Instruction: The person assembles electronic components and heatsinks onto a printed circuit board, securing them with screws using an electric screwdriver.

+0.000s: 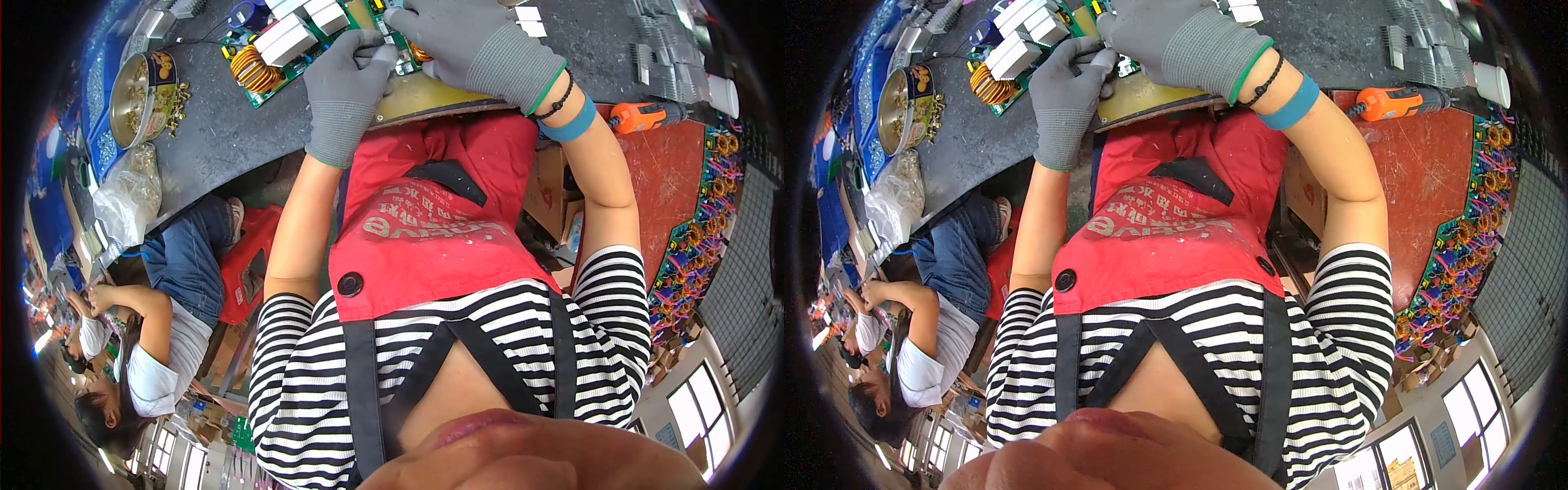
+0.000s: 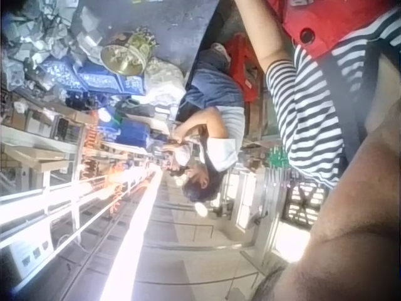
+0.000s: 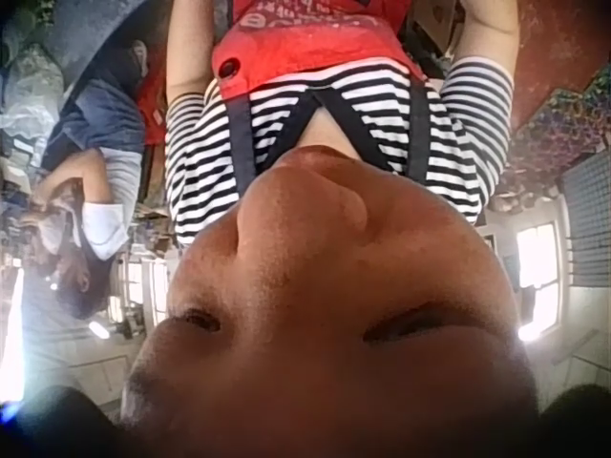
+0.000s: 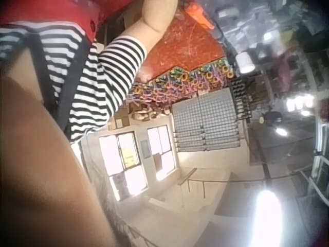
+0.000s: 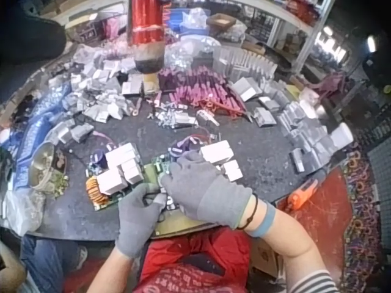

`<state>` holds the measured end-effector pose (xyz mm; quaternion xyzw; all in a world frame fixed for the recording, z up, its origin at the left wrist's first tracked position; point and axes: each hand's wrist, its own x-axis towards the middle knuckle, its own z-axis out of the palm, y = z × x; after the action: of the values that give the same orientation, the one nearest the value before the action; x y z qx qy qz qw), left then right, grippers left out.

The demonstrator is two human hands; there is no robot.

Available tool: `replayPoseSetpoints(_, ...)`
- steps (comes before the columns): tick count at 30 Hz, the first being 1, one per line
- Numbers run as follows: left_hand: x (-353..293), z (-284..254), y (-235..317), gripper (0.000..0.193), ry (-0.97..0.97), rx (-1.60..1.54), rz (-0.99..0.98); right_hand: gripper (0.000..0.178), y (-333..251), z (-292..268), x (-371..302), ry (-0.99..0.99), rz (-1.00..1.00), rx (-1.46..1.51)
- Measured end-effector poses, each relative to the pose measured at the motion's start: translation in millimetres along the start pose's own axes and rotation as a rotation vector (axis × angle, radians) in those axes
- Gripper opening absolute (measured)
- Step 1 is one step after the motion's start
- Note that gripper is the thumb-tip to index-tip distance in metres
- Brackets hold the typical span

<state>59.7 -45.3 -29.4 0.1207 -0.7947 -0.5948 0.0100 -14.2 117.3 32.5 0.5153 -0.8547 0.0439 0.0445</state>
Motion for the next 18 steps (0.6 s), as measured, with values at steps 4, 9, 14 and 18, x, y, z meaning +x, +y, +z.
replayPoseSetpoints(4, 2, -3, -3, 0.017, -0.017, 0.04, 0.045, 0.04, -4, 2, 0, 0.024, 0.016, -0.011)
replayPoseSetpoints(9, -15, -10, -17, 0.028, 0.156, 0.336, 0.406, 0.064, -17, -18, -4, 0.155, 0.075, -0.022)
replayPoseSetpoints(14, -46, -102, 10, 0.025, 0.495, 0.459, 0.52, 0.059, -31, -60, -19, 0.435, 0.11, -0.054)
replayPoseSetpoints(18, -18, -215, 11, 0.022, 0.774, 0.364, 0.413, 0.052, -41, -63, -18, 0.44, 0.102, -0.018)
